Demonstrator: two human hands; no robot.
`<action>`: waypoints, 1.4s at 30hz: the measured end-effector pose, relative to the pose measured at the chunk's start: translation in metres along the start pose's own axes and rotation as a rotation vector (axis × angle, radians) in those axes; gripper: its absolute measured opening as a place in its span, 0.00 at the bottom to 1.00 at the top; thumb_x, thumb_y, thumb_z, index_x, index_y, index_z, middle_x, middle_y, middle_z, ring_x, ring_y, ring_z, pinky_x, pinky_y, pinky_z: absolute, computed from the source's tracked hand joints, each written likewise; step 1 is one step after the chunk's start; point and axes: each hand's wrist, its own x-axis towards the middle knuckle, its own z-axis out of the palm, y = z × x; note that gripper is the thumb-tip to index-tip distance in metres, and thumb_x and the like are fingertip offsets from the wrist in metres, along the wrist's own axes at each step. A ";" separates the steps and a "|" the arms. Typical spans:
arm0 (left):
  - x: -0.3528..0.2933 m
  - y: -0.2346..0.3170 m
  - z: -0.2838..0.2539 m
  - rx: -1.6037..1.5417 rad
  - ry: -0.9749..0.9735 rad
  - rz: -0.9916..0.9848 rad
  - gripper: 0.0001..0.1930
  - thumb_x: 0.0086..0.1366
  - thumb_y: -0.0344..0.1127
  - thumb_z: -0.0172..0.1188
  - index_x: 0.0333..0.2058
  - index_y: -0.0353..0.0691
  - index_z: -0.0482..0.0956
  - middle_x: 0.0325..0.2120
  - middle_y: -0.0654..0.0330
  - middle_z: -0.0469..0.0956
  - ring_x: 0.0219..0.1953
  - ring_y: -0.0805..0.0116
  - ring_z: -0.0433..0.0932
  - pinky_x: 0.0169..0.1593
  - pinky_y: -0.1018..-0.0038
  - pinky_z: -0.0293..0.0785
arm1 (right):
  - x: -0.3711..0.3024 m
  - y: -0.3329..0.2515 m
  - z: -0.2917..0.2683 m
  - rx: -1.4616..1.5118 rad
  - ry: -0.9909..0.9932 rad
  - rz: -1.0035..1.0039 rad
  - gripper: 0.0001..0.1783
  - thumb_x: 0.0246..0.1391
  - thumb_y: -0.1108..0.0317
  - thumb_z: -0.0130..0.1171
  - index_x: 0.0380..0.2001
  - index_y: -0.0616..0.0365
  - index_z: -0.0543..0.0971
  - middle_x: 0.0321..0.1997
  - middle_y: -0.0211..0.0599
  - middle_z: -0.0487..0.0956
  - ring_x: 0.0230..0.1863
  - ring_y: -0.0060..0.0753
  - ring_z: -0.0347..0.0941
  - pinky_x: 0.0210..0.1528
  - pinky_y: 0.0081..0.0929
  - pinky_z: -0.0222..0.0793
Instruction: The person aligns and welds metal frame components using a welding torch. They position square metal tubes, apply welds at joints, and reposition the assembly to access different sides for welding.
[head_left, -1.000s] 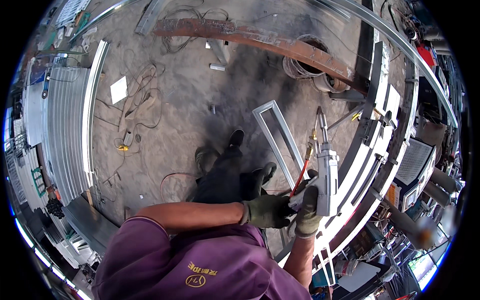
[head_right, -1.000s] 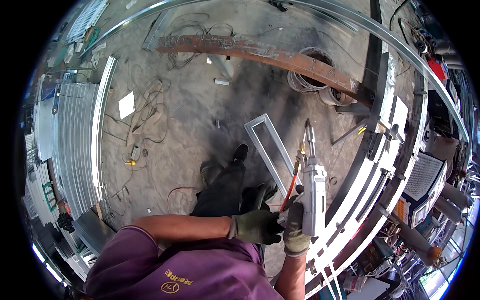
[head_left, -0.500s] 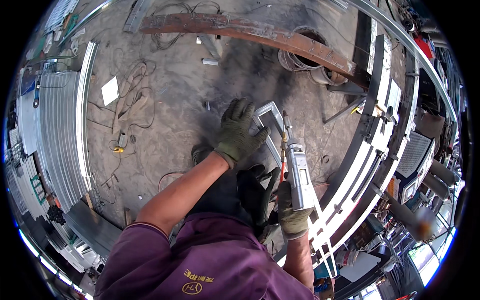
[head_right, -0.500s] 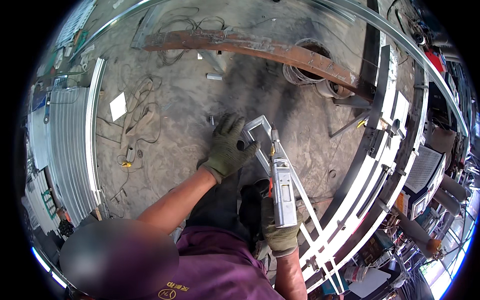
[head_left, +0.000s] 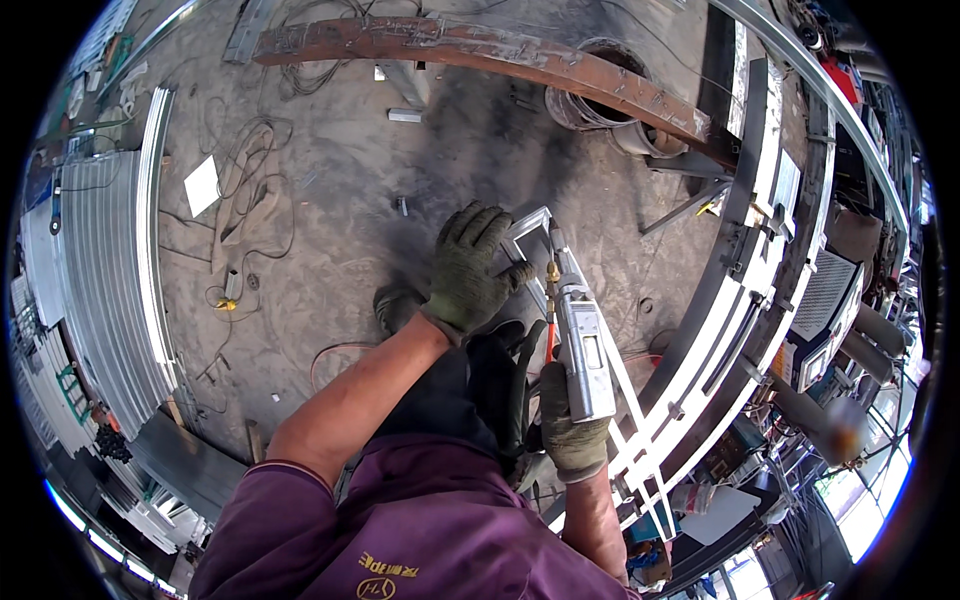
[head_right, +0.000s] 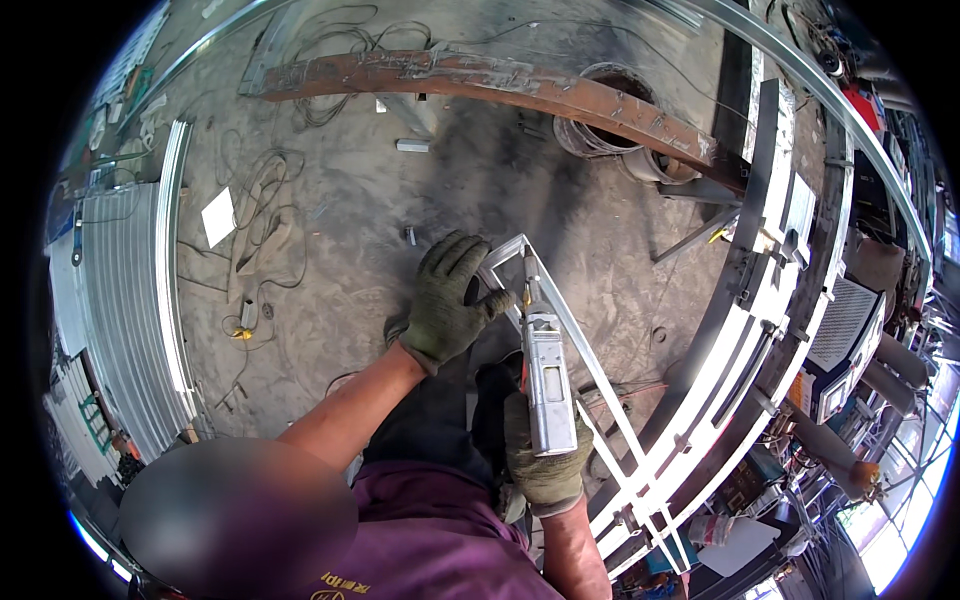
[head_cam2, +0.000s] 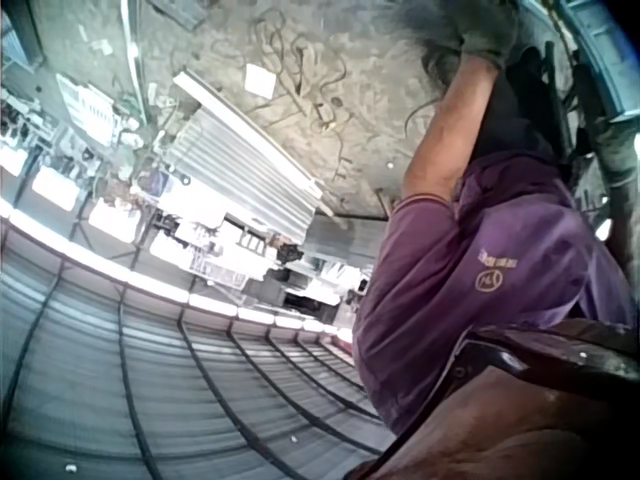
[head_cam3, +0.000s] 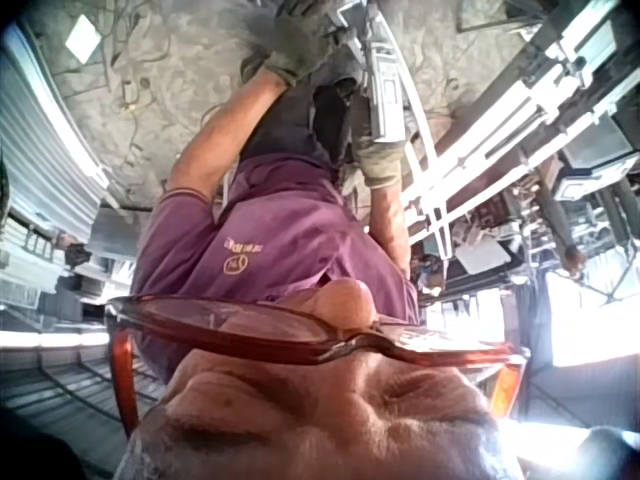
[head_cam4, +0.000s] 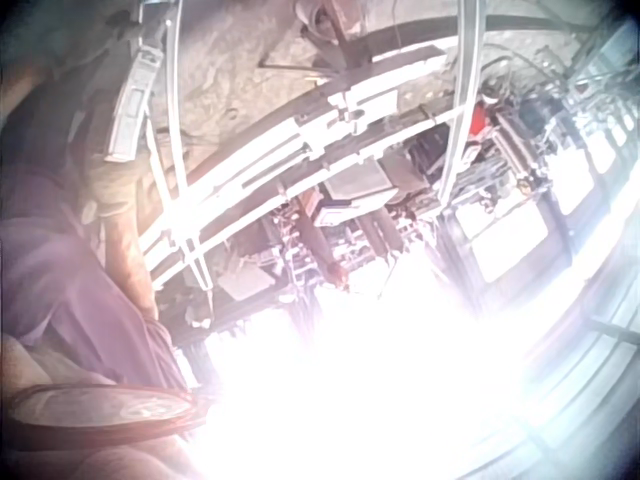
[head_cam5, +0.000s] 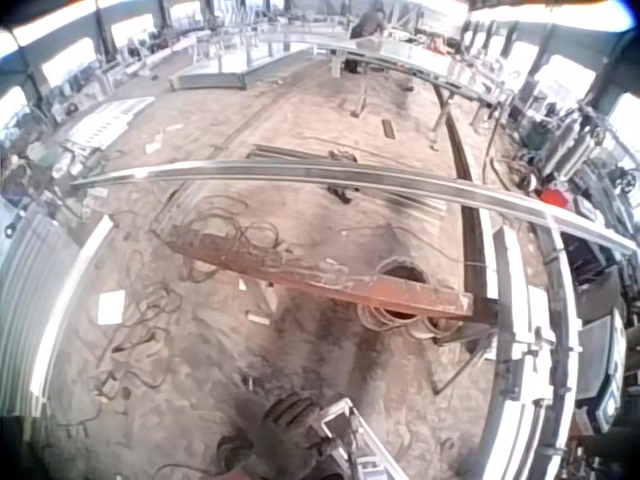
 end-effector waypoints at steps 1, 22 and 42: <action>0.001 0.000 0.000 -0.001 0.004 0.004 0.42 0.53 0.48 0.83 0.63 0.32 0.81 0.63 0.46 0.81 0.70 0.43 0.75 0.77 0.49 0.66 | 0.000 -0.001 0.001 0.011 0.010 0.006 0.12 0.64 0.67 0.73 0.48 0.59 0.87 0.39 0.48 0.87 0.38 0.57 0.86 0.41 0.46 0.81; 0.002 0.001 -0.002 0.008 0.038 0.033 0.40 0.54 0.49 0.83 0.62 0.32 0.82 0.61 0.46 0.82 0.69 0.42 0.77 0.75 0.47 0.68 | -0.001 -0.001 0.010 0.000 -0.017 0.057 0.09 0.64 0.66 0.71 0.44 0.58 0.86 0.35 0.47 0.86 0.36 0.58 0.84 0.39 0.48 0.80; 0.001 0.002 -0.001 0.000 0.065 0.044 0.39 0.54 0.49 0.82 0.61 0.32 0.83 0.61 0.46 0.82 0.68 0.43 0.77 0.75 0.47 0.69 | -0.004 -0.001 0.014 -0.124 -0.078 -0.013 0.11 0.71 0.72 0.66 0.53 0.58 0.86 0.42 0.46 0.85 0.41 0.54 0.83 0.44 0.48 0.79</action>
